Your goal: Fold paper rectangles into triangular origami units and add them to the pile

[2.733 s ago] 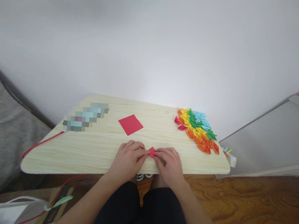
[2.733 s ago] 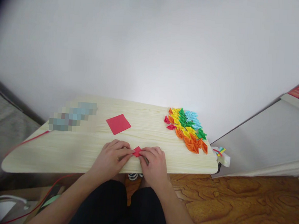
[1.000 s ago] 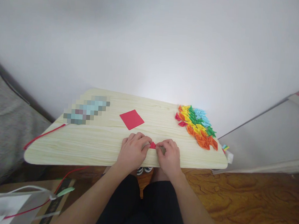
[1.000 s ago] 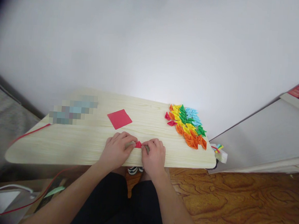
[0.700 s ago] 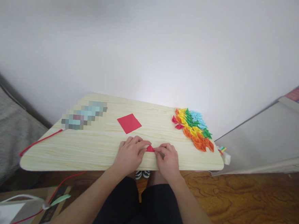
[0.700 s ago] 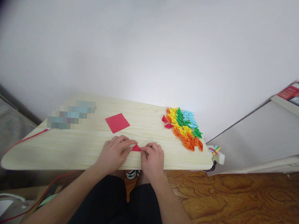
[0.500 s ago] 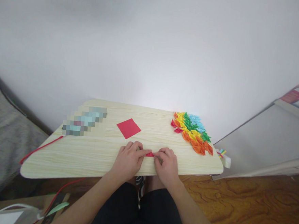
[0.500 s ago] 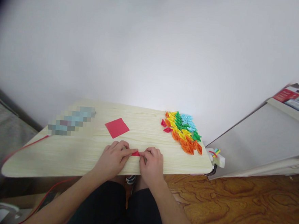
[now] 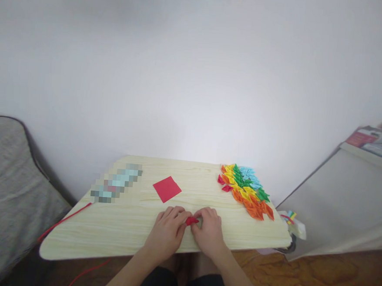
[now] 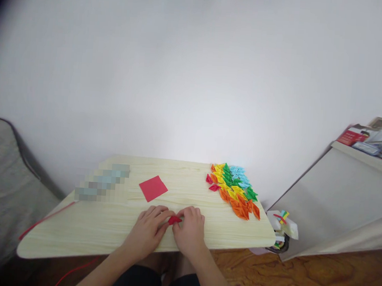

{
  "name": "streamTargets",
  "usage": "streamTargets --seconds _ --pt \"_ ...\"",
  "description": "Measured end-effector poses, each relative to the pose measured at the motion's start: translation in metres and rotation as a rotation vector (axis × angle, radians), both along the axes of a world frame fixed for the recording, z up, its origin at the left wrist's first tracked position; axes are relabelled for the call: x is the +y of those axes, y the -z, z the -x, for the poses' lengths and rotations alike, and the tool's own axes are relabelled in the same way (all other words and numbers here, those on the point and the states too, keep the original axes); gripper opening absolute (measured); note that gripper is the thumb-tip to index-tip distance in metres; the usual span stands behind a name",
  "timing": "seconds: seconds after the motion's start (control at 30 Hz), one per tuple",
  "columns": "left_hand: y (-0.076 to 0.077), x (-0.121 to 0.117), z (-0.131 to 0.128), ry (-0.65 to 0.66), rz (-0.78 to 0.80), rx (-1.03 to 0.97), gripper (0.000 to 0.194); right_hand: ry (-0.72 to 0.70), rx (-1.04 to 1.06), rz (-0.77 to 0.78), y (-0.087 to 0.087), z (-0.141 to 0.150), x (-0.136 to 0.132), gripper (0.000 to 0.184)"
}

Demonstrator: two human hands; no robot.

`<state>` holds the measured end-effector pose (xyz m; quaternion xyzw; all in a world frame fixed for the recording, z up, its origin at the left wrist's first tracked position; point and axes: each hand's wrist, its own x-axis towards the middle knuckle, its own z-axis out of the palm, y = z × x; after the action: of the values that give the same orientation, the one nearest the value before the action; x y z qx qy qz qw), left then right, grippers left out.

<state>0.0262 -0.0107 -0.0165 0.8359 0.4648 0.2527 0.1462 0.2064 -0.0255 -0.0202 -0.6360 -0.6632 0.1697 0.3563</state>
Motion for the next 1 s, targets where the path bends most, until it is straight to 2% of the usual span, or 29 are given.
streamTargets --seconds 0.17,0.3,0.43,0.63,0.77,0.87,1.0 --pt "-0.004 0.002 -0.003 0.052 0.044 -0.082 0.029 -0.056 0.142 0.009 0.0 -0.001 0.005 0.018" --pt "-0.022 0.024 -0.01 0.068 0.075 -0.158 0.016 -0.137 0.31 0.007 -0.014 -0.005 0.024 0.019" --pt "-0.055 0.066 -0.017 0.063 0.062 -0.244 0.018 -0.188 0.45 -0.047 -0.05 -0.014 0.06 0.008" --pt "-0.119 0.129 -0.025 0.091 0.042 -0.358 0.034 -0.216 0.589 -0.152 -0.116 -0.025 0.12 0.01" --pt "-0.16 0.161 -0.028 0.198 0.172 -0.646 0.033 -0.315 0.849 -0.202 -0.158 -0.023 0.144 0.017" --pt "-0.176 0.174 -0.03 0.303 0.266 -0.851 0.031 -0.43 0.929 -0.238 -0.178 -0.02 0.151 0.022" --pt "-0.179 0.176 -0.033 0.388 0.361 -1.018 0.03 -0.495 0.979 -0.267 -0.183 -0.017 0.154 0.025"
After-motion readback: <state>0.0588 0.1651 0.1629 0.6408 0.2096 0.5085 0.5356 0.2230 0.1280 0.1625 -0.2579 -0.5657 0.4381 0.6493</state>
